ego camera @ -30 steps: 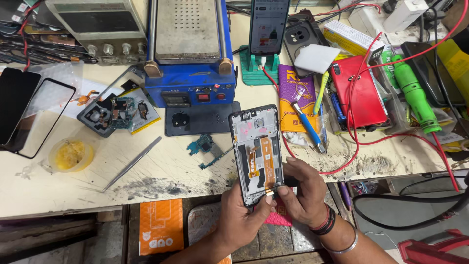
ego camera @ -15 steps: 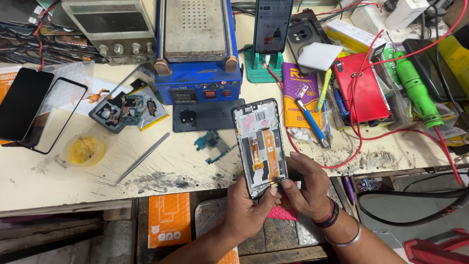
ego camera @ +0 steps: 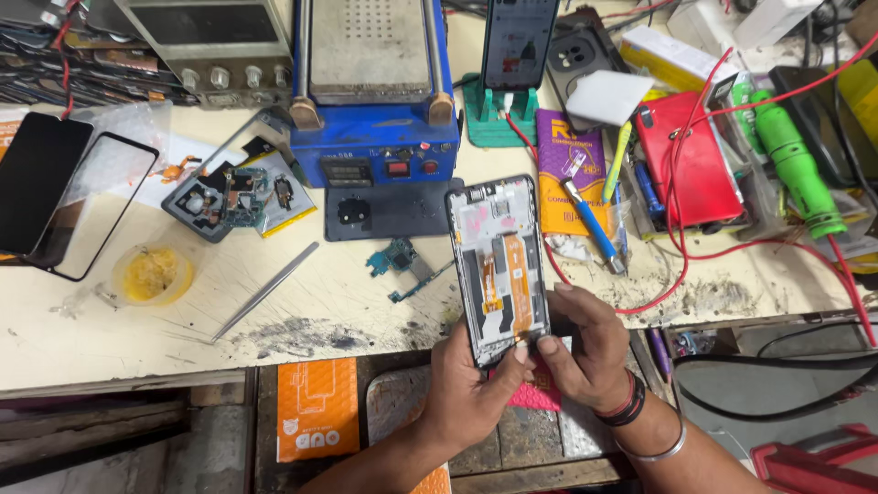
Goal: The person repairs a disassembled smartphone at a cluttered workbench. They hold the phone frame, peel adhesive and film from the inside, align the motherboard over the frame, press it into place, and use a tool to work on the board and connectors while other phone parts and screens lie on the bench.
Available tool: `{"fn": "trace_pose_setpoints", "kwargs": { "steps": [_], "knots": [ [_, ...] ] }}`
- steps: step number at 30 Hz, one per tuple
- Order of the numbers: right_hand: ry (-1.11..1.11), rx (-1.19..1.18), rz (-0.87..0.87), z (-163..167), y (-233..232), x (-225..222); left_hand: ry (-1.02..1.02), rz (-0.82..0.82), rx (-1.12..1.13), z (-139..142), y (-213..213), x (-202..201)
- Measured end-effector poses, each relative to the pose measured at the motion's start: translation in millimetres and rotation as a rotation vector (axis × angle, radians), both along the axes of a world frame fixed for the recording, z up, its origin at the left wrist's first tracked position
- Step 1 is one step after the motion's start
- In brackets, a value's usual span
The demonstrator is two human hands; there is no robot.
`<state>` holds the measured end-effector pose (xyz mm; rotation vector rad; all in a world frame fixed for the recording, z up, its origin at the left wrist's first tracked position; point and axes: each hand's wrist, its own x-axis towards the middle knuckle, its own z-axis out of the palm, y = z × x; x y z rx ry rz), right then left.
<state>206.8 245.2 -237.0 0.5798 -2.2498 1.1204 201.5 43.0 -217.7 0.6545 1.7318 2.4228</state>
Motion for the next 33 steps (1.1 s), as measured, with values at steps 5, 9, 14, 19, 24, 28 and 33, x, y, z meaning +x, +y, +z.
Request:
{"fn": "trace_pose_setpoints", "kwargs": {
  "steps": [5, 9, 14, 19, 24, 28, 33],
  "knots": [
    [-0.061, -0.057, 0.014, -3.3, 0.6, -0.9, -0.155, -0.093, 0.075, -5.3, 2.6, -4.3],
    [-0.165, -0.175, 0.076, -5.7, 3.6, -1.8, -0.214, -0.163, 0.087, -6.3, 5.0, -9.6],
    [-0.295, -0.319, 0.244, 0.2, 11.5, -11.0, -0.194, -0.182, 0.094, -7.8, 7.5, -20.6],
    [-0.517, -0.489, 0.358, 9.8, 21.7, -15.1, -0.155, -0.148, 0.043, -14.6, 13.0, -23.1],
    [-0.574, -0.478, 0.372, 15.4, 26.6, -21.8, -0.128, -0.093, -0.019, -17.8, 18.0, -23.8],
    [-0.595, -0.501, 0.394, 20.3, 26.5, -24.4, -0.13, -0.101, 0.003, -19.0, 20.4, -25.2],
    [-0.603, -0.478, 0.373, 21.8, 19.6, -26.2, -0.122, -0.059, -0.084, -23.2, 18.4, -24.2]
  ]
}}
